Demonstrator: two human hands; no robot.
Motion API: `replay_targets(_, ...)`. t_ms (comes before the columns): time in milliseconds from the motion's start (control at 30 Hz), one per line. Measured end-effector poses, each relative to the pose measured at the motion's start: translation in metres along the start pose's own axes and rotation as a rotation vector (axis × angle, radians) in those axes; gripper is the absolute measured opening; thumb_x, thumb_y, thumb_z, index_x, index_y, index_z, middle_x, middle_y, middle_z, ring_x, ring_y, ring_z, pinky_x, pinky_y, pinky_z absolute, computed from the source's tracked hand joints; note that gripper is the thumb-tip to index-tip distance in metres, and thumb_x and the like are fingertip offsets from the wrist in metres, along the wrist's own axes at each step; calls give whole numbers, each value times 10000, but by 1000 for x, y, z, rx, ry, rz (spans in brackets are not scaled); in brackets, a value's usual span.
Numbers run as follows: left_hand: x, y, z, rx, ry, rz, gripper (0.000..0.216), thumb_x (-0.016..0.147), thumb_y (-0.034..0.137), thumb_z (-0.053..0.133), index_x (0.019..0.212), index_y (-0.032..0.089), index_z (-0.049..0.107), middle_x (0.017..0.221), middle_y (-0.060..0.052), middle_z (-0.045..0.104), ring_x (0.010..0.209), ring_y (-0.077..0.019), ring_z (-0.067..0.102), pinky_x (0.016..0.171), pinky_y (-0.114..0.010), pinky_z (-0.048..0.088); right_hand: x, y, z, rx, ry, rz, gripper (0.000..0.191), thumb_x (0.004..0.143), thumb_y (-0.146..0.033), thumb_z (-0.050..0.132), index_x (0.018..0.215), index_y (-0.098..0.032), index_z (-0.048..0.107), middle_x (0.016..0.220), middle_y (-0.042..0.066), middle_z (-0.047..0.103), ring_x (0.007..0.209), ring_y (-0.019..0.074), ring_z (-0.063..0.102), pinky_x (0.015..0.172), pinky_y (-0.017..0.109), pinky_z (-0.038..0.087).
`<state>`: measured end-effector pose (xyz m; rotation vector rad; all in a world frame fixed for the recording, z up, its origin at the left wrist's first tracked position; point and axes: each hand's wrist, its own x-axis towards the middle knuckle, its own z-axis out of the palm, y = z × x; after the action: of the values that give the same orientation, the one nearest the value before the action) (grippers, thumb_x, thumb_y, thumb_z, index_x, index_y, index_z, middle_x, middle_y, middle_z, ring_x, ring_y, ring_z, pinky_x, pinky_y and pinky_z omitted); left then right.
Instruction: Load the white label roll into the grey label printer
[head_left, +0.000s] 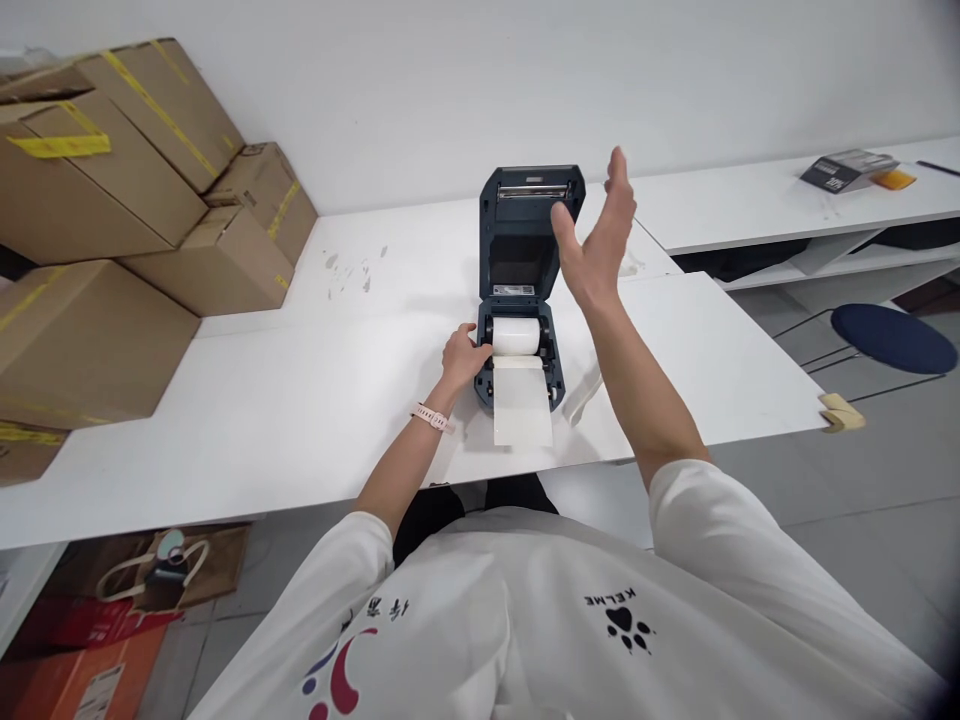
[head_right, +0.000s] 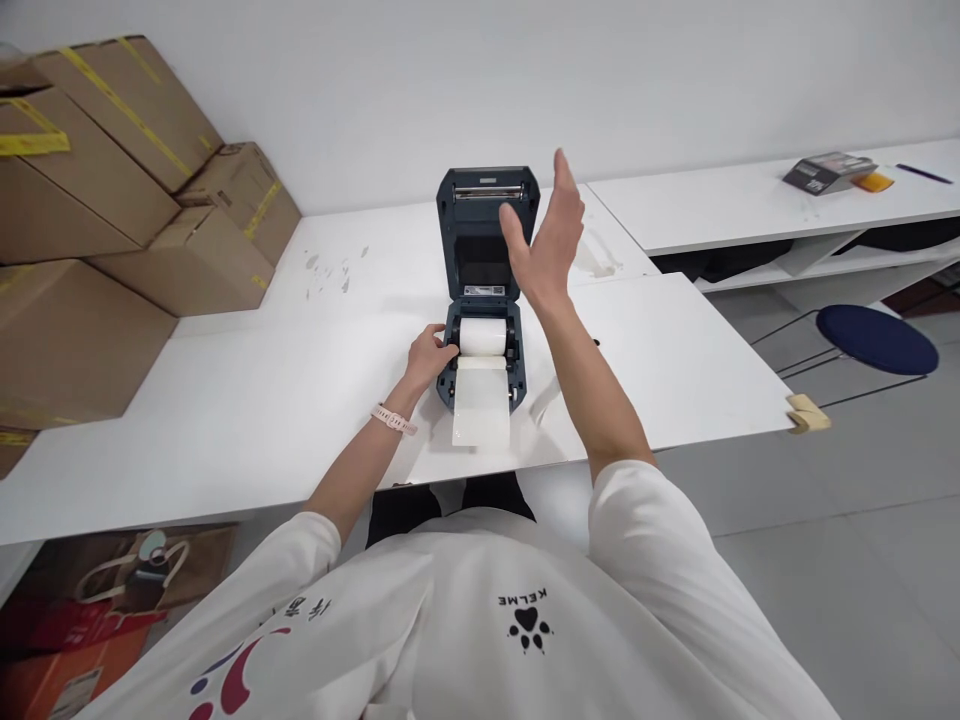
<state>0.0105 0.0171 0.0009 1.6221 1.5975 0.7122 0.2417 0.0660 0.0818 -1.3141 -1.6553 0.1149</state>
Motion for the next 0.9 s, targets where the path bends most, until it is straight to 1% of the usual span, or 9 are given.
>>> replay_targets(67, 3, 0, 1, -15, -3, -9, 510, 745, 238, 666, 1252, 185, 654, 974, -91, 700, 949, -274, 646, 784, -344, 445, -23, -17, -4, -69, -112, -11, 771, 984, -723, 381, 1624, -302, 287, 1589, 81, 459, 1550, 404, 300, 1250, 612, 301)
replay_targets(167, 8, 1, 4, -19, 32, -3, 381, 697, 164, 673, 1075, 196, 715, 827, -55, 682, 899, -263, 649, 777, -333, 434, -51, -34, 7, -248, -534, -12, 656, 910, -579, 623, 1462, -233, 540, 1410, 137, 625, 1361, 423, 529, 1118, 584, 456)
replay_targets(267, 11, 1, 9, -11, 49, 2, 335, 683, 120, 638, 995, 200, 731, 713, -24, 629, 813, -242, 632, 735, -325, 414, -58, -35, 32, -473, -896, 3, 733, 788, -393, 778, 1446, -179, 536, 1420, 192, 628, 1324, 440, 561, 1099, 575, 450)
replay_targets(367, 11, -2, 12, -53, 57, -9, 369, 686, 121, 615, 1025, 194, 739, 669, -6, 596, 729, -213, 596, 689, -314, 395, -51, -31, 51, -567, -997, 28, 804, 735, -327, 803, 1456, -136, 504, 1390, 221, 640, 1288, 431, 597, 1073, 547, 464)
replay_targets(433, 10, -4, 13, -91, 59, -17, 403, 684, 127, 617, 1062, 187, 743, 667, 0, 595, 698, -196, 579, 671, -304, 392, -43, -29, 48, -502, -1031, 40, 805, 702, -345, 816, 1430, -156, 529, 1360, 192, 662, 1253, 415, 621, 1041, 522, 492)
replay_targets(567, 9, -7, 14, -125, 66, -3, 453, 696, 143, 618, 1131, 166, 741, 699, -6, 615, 692, -185, 567, 665, -299, 400, -36, -27, -1, -36, -988, 43, 815, 627, -418, 865, 1366, -225, 581, 1362, 108, 660, 1228, 362, 630, 1035, 475, 527)
replay_targets(733, 8, -8, 16, -168, 62, -3, 504, 716, 163, 608, 1207, 154, 721, 710, -2, 604, 675, -175, 545, 667, -300, 410, -40, 2, -78, 336, -626, 220, 903, 584, -429, 907, 1409, -294, 568, 1342, 60, 669, 1204, 358, 638, 996, 460, 565)
replay_targets(800, 8, -9, 16, -191, 60, -7, 514, 714, 164, 606, 1216, 151, 717, 699, 5, 589, 664, -171, 537, 662, -299, 407, -41, 30, -91, 387, -484, 333, 912, 585, -382, 899, 1426, -287, 559, 1276, 65, 694, 1156, 345, 664, 983, 456, 569)
replay_targets(900, 8, -9, 17, -212, 67, -17, 505, 706, 164, 614, 1199, 163, 726, 674, 14, 573, 656, -168, 531, 671, -299, 410, -41, 80, -89, 430, -299, 481, 874, 545, -286, 865, 1368, -254, 572, 1205, 73, 704, 1146, 316, 667, 1007, 445, 555)
